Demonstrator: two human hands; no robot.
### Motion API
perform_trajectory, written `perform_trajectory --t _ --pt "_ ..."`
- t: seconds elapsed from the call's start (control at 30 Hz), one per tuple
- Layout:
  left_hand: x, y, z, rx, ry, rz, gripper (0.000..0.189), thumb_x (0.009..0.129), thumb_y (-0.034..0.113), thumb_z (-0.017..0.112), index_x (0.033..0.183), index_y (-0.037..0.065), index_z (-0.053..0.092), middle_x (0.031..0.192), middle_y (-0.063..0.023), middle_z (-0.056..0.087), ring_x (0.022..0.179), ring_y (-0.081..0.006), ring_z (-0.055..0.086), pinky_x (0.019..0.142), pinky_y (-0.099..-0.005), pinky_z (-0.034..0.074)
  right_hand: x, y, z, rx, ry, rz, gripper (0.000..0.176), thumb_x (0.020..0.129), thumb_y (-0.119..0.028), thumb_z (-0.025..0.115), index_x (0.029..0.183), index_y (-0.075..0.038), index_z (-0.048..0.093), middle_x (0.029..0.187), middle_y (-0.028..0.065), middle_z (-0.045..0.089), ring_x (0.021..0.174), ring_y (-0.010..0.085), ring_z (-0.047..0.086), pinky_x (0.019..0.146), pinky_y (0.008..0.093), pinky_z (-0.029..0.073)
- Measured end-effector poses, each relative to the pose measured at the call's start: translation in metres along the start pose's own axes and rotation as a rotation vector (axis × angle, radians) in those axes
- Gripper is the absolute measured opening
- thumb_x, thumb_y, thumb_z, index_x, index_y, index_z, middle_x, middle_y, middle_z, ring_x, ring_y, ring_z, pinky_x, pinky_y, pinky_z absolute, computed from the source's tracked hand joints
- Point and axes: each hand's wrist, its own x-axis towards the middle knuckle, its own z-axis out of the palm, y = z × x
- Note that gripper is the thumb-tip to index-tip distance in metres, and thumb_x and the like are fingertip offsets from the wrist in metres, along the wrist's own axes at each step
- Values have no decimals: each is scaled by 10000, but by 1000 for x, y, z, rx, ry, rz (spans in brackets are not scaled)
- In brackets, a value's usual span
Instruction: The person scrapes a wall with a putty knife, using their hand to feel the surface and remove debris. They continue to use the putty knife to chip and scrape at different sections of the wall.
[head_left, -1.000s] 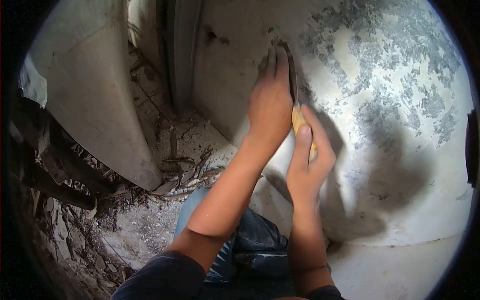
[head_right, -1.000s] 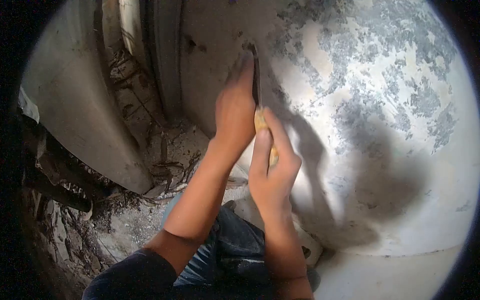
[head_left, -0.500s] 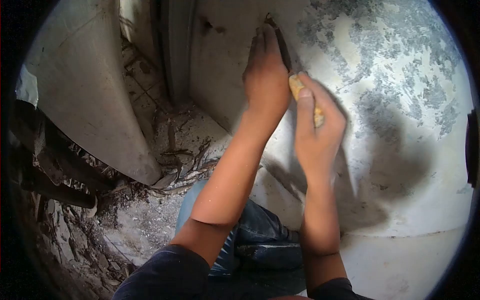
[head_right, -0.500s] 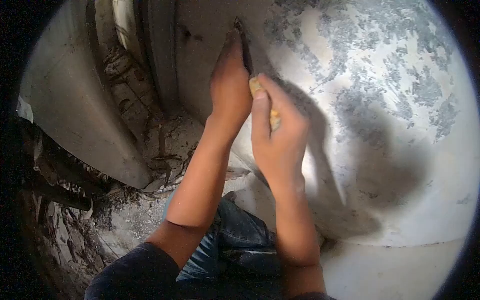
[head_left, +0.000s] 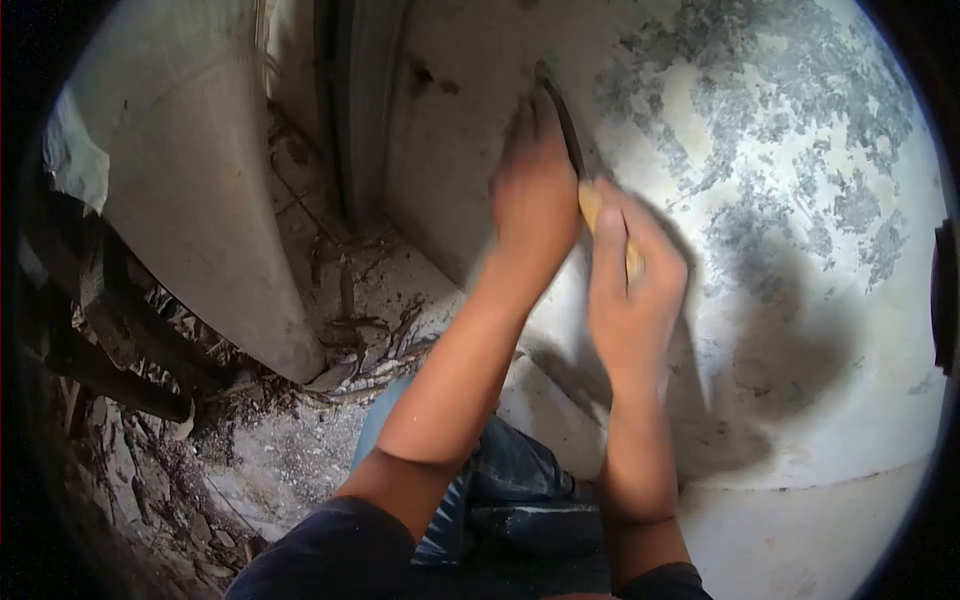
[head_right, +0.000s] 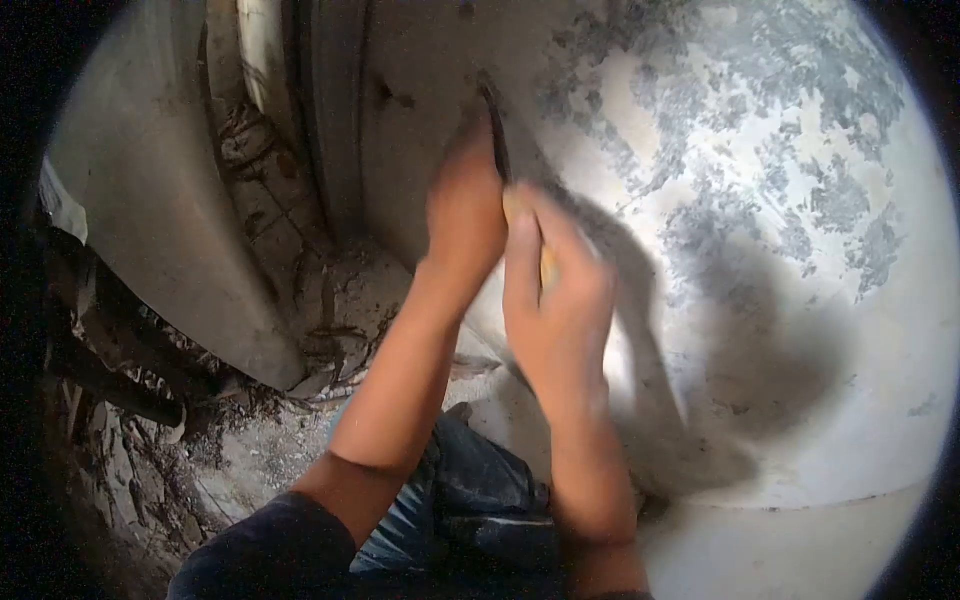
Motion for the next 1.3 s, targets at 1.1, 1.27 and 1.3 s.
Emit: perform_trajectory --t 1.1,1.27,1.3 --pt "-48 23 -13 -194 -13 6 707 869 148 642 1482 -80 371 1477 -332 422 1392 -498 385 1180 -539 296 -82 -24 -6 332 112 532 394 1061 -153 489 1402 40 532 754 44 619 611 62 504 553 220 408" --pt "-58 32 -6 -220 -210 6 732 860 109 638 1496 -90 334 1470 -339 428 1387 -499 393 1182 -530 302 -84 -10 -19 237 290 473 362 1020 -142 564 1327 48 592 873 67 657 633 61 506 579 197 424" --pt "-60 33 0 -297 -185 -5 746 857 106 639 1501 -94 321 1479 -339 422 1386 -500 397 1177 -522 315 -80 -11 -25 236 298 503 339 968 -171 639 1234 38 654 950 99 658 715 120 557 667 247 465"
